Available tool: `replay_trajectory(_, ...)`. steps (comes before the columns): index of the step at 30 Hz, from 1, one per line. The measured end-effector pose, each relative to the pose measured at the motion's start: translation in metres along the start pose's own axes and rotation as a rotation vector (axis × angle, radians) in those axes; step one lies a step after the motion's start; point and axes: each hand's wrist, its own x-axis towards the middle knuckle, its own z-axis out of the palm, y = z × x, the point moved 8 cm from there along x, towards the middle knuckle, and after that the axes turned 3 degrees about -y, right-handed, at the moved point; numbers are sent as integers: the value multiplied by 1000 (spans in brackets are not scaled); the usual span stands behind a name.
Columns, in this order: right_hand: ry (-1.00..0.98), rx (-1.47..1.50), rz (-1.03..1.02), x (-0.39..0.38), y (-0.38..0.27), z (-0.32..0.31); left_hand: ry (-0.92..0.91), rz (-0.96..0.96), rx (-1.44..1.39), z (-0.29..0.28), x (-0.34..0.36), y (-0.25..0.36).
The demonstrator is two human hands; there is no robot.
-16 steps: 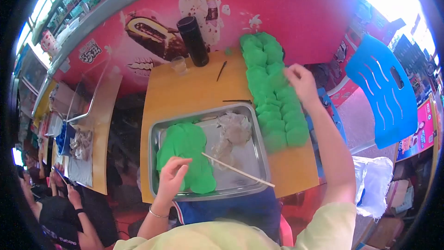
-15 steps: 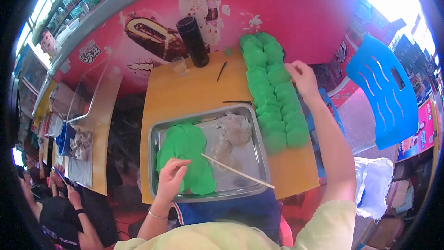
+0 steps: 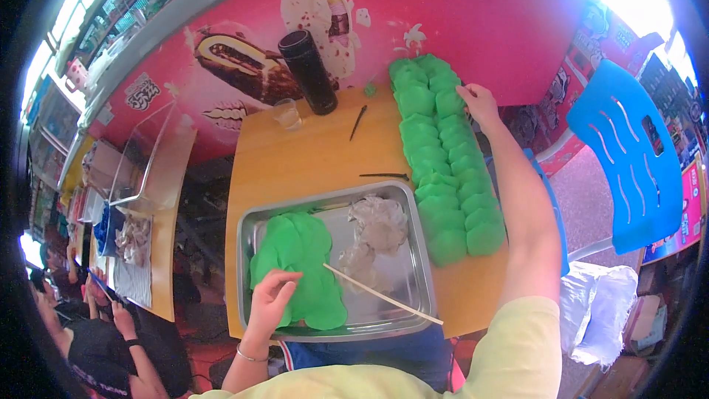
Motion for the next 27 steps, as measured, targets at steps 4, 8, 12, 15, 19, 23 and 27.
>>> replay_trajectory(4,29,-159,12,5,0,0,6,0,-11,0,0,-3)
replay_trajectory(8,25,-279,-8,4,1,-3,17,23,-20,2,-2,0)
replay_trajectory(12,116,-352,-117,-8,-9,-10,-61,171,9,12,-8,42)
replay_trajectory(15,169,-406,-166,-14,-4,-29,-474,513,-79,53,-18,113)
replay_trajectory(19,96,-420,-348,-56,-60,-2,-1098,698,-632,98,-87,213)
replay_trajectory(23,-20,-245,-433,-124,-109,16,-782,786,-573,203,-133,189)
replay_trajectory(27,-202,-18,-298,-203,-142,24,-641,830,-540,271,-143,177)
